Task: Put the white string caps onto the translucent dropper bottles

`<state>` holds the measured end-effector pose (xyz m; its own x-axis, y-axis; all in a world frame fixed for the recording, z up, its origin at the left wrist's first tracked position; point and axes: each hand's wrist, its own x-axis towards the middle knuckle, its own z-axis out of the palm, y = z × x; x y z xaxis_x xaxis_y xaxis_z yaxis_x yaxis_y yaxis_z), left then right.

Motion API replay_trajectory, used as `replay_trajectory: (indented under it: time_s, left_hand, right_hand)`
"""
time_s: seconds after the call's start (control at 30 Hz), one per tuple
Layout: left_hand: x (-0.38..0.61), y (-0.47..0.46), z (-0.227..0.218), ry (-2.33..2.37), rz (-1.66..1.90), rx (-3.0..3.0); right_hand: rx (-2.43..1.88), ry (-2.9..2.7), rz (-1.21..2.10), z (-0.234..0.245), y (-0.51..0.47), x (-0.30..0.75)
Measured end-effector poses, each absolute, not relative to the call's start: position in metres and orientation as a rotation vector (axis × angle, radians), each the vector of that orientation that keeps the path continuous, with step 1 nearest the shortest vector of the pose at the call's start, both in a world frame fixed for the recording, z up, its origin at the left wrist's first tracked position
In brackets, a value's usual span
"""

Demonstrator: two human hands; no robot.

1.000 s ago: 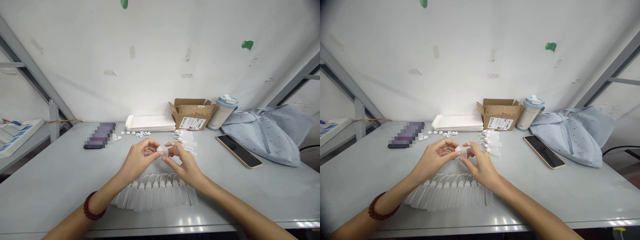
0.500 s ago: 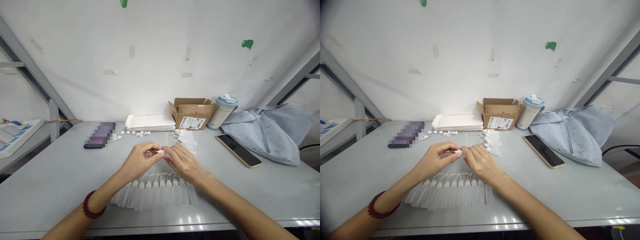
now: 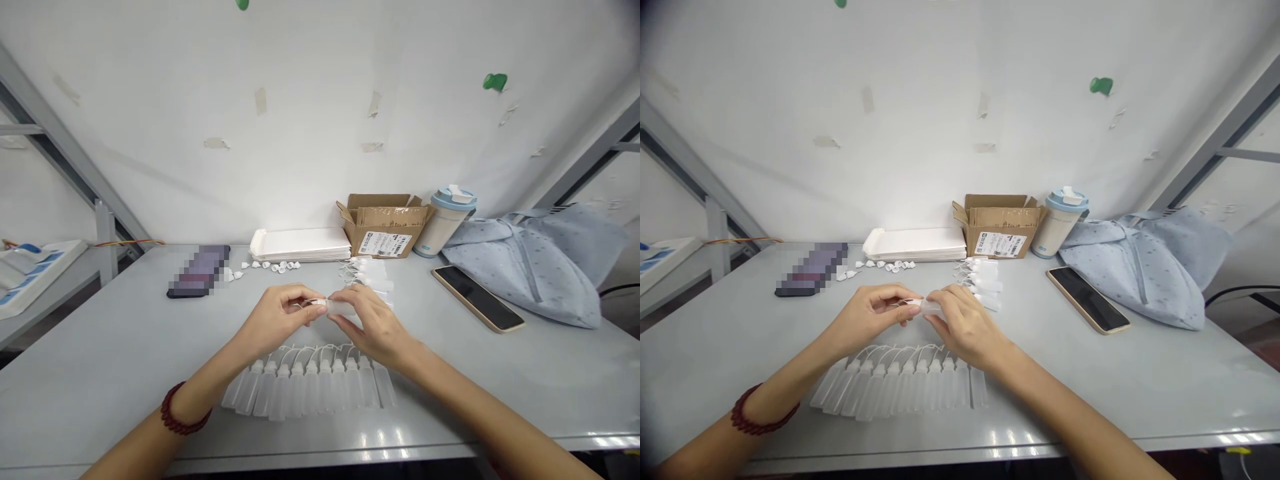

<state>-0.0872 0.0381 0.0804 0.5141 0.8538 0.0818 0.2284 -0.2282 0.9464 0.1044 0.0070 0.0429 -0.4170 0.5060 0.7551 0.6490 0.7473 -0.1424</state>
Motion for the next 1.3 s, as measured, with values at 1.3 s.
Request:
replay_trajectory:
  time_s: [1.3]
  left_hand:
    - [-0.082, 0.031, 0.081, 0.878, 0.72, 1.897]
  right_hand:
    - [-1.208, -2.035, 0.541, 0.073, -0.006, 0.119]
